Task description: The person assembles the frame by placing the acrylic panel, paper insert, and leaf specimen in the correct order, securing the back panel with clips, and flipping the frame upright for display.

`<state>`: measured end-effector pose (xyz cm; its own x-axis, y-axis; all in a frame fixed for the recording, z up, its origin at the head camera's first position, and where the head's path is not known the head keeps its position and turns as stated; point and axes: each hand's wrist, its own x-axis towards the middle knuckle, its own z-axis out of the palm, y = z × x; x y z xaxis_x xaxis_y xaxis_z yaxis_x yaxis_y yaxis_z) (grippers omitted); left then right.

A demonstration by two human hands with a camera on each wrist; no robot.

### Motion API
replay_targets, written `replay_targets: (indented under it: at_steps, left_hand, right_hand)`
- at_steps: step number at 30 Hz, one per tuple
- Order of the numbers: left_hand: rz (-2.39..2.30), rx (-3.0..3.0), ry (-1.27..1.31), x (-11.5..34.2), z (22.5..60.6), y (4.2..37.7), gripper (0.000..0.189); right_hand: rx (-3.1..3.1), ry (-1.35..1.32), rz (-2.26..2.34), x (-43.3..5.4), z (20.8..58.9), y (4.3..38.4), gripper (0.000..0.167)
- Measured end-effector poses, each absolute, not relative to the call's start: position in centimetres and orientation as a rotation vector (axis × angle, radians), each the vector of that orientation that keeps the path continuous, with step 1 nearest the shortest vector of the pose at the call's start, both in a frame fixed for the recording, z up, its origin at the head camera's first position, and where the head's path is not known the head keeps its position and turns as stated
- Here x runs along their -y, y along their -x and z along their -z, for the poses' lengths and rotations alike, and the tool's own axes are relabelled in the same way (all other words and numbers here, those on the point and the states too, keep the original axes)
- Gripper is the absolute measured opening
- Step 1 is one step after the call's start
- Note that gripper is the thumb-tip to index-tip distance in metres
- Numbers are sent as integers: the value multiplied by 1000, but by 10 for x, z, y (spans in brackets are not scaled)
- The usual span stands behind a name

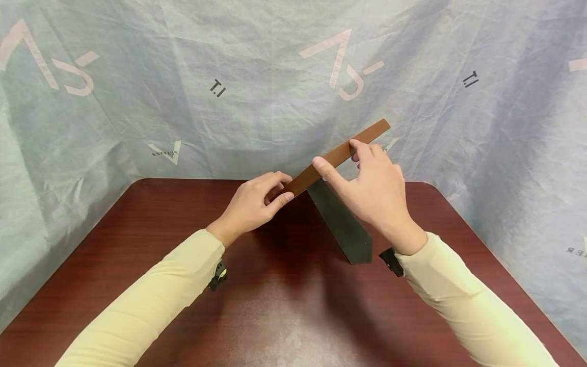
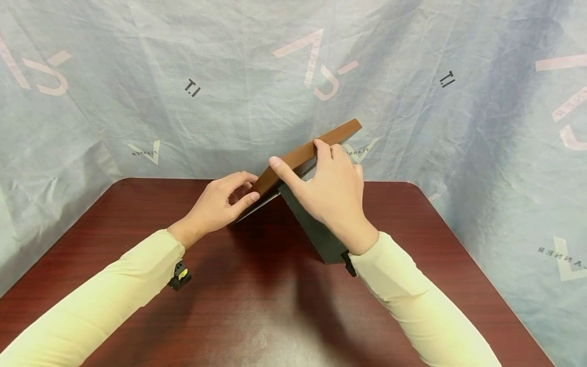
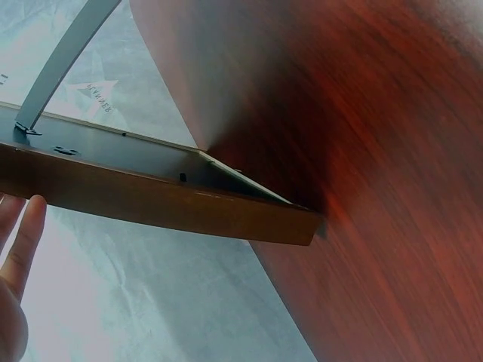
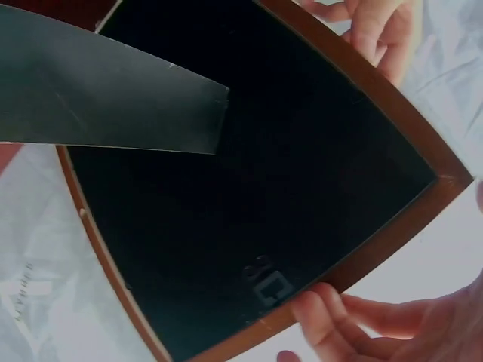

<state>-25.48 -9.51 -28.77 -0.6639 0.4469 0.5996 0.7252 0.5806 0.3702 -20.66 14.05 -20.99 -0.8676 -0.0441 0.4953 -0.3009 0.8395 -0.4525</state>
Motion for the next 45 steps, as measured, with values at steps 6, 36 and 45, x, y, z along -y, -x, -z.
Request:
replay_targets:
  at_steps: [6,36,45]
  left_hand:
    - [822,2368,934,95,288,255,22]
    - [805,2313,1014,78,286,248,25]
    - [799,2319,1033,73,283,243,25]
  right_hand:
    - [2595,-195,-600,-131,206,203,107]
    - [2396,-260,-657,-137,222,206,69]
    - [2311,-323,-602,-141,232,204,76]
